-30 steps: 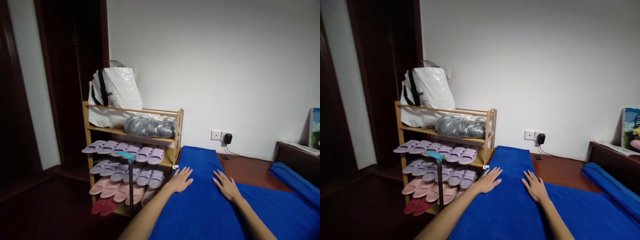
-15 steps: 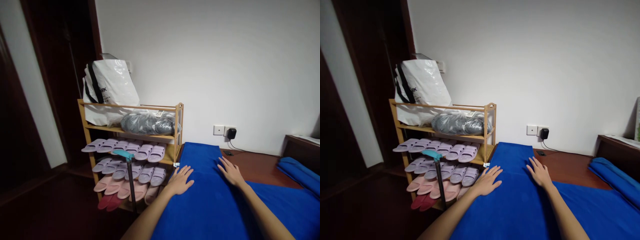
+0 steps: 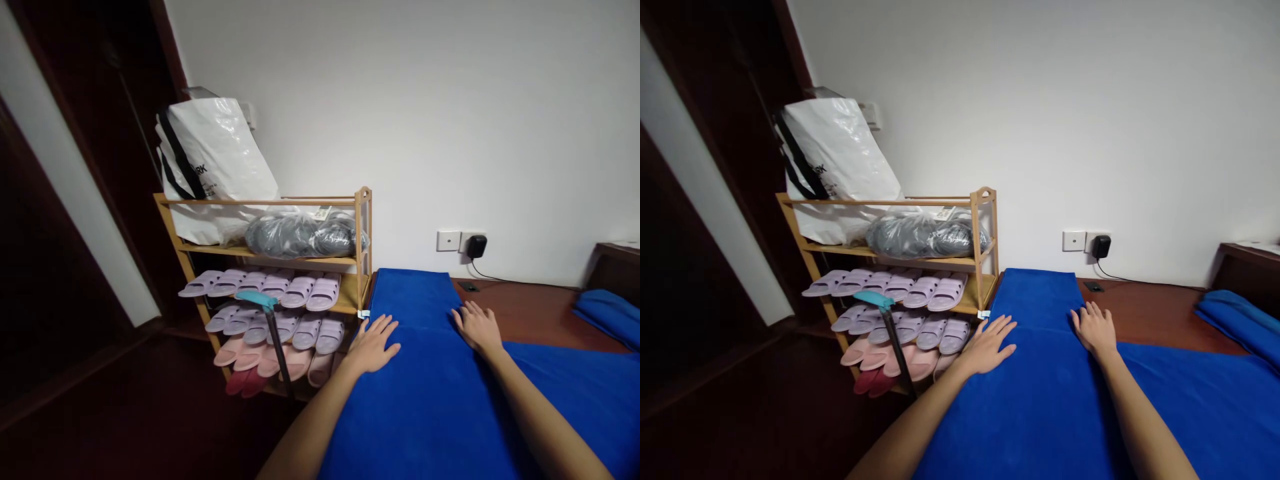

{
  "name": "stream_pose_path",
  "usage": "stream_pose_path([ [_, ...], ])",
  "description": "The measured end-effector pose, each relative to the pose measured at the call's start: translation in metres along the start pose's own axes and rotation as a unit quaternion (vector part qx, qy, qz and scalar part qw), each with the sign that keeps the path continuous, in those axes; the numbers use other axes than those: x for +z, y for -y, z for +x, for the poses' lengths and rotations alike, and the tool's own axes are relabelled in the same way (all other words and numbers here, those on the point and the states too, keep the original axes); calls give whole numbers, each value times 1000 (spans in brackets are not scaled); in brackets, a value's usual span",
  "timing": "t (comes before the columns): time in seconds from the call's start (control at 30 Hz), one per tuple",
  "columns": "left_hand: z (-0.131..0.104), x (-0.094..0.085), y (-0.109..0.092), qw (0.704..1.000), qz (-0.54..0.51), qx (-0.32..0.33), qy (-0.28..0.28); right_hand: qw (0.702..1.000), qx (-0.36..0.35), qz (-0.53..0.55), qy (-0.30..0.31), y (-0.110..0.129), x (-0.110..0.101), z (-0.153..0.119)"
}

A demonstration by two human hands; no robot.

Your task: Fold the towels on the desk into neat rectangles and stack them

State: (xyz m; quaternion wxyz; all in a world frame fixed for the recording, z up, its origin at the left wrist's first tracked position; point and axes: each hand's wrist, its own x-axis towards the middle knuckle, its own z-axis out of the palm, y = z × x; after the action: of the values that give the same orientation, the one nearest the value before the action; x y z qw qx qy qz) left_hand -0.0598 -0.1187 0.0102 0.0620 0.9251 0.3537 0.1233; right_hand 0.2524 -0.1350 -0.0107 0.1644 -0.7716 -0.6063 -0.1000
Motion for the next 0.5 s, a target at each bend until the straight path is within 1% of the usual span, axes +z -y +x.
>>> stream_pose_path([
  [0.07,1,2,1,1000,5,0,7,999,11,-13,-27,4,-15,-23],
  [0.1,2,2,2,1000,7,1,8,999,15,-15,-32,4,-21,-40],
  [0.17,3,3,2,1000,12,5,8,1000,2,-11,-10,0,-33,-85],
  [0.23,4,4,3,1000,20,5,9,999,-33,-5,40,-15,-40,-140],
  [0.3,5,5,3,1000,28,3,13,996,-52,-20,65,-41,-46,-194],
  [0.37,8,5,5,999,32,2,21,994,-82,-50,46,-73,-49,-239],
  [0.43,11,5,6,999,33,5,30,990,-114,-82,-4,-107,-51,-271],
  [0.5,12,4,6,999,34,6,42,986,-125,-98,-44,-136,-52,-289],
])
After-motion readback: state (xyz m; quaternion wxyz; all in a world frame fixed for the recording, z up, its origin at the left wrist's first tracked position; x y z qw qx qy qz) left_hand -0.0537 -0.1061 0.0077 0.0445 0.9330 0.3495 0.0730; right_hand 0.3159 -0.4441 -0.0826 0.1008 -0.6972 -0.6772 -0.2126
